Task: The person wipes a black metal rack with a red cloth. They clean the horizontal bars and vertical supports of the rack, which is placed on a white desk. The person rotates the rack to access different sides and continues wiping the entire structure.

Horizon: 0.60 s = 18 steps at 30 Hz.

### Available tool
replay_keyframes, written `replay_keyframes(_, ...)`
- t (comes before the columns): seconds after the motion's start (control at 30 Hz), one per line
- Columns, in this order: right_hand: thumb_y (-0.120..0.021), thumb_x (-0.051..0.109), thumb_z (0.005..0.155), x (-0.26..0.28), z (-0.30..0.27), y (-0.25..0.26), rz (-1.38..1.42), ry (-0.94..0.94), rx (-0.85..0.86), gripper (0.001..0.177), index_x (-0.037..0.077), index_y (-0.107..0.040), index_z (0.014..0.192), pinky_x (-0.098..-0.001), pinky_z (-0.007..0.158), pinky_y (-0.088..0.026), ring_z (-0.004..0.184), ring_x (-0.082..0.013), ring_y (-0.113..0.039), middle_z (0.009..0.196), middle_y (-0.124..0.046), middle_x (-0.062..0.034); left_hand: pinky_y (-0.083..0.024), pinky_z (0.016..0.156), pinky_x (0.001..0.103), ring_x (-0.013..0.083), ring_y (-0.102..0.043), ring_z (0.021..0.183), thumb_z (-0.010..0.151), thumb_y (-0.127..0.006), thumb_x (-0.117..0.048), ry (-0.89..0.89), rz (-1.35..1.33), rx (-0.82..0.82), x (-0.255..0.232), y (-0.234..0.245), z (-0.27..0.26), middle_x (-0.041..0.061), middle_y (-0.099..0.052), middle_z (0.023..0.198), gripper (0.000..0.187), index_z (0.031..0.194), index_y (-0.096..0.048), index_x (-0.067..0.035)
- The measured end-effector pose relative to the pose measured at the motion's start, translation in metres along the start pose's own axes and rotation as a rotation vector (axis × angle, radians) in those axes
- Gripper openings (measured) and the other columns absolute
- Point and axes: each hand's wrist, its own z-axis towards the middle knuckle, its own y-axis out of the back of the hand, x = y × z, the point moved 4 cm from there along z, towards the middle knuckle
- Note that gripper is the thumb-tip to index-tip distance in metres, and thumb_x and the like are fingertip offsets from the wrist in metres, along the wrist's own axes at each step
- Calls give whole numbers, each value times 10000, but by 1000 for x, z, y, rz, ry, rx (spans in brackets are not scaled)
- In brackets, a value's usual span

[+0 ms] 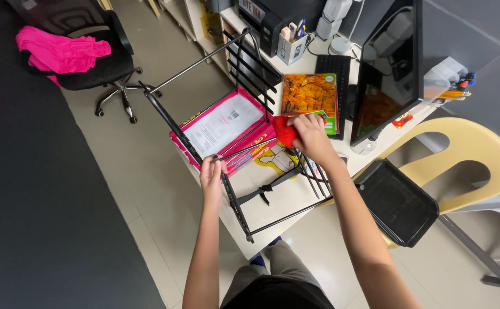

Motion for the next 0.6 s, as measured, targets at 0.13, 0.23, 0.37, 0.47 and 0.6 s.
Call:
replay_keyframes(0.13, -697, 37, 835, -31, -6, -13, 355, -69, -52, 354, 105, -579, 1161, -414, 1027, -481, 1093, -264, -623, 1158, -640, -73, -373, 700, 247, 78, -505, 804, 1075, -519, -183, 82, 95, -67, 4, 2, -2, -8, -549, 853, 187, 1192, -568, -47)
replay_keyframes(0.23, -618, 52, 989, -34, -15, -6, 901, -259, -104, 215, 110, -540, 1181, -316, 984, -505, 1107, -166, -609, 1192, -614, -43, -402, 762, 245, 72, -474, 804, 1107, -508, -199, 69, 22, -87, 8, -2, -3, -18, -517, 852, 193, 1199, -571, -41)
replay_keyframes(0.37, -604, 52, 992, 19, -28, 17, 1021, -139, 45, 221, 95, -531, 1197, -343, 1015, -490, 1124, -187, -593, 1176, -584, -66, -410, 800, 247, 74, -462, 810, 1122, -490, -231, 23, 37, -156, 5, 1, 7, -30, -501, 839, 221, 1198, -580, -43)
replay_keyframes(0.47, -656, 55, 850, 97, -49, 33, 743, 139, 232, 348, 93, -563, 1182, -410, 1028, -483, 1148, -273, -606, 1194, -606, -106, -405, 777, 246, 72, -456, 790, 1116, -482, -247, 59, 37, -224, 7, 7, 9, -36, -491, 808, 235, 1190, -586, -49)
replay_keyframes(0.6, -707, 115, 643, 162, -64, 44, 480, 290, 359, 550, 96, -586, 1179, -475, 1031, -470, 1161, -347, -608, 1213, -644, -117, -395, 765, 242, 64, -450, 788, 1116, -470, -243, 66, 99, -284, 3, 6, 8, -40, -492, 807, 245, 1171, -590, -36)
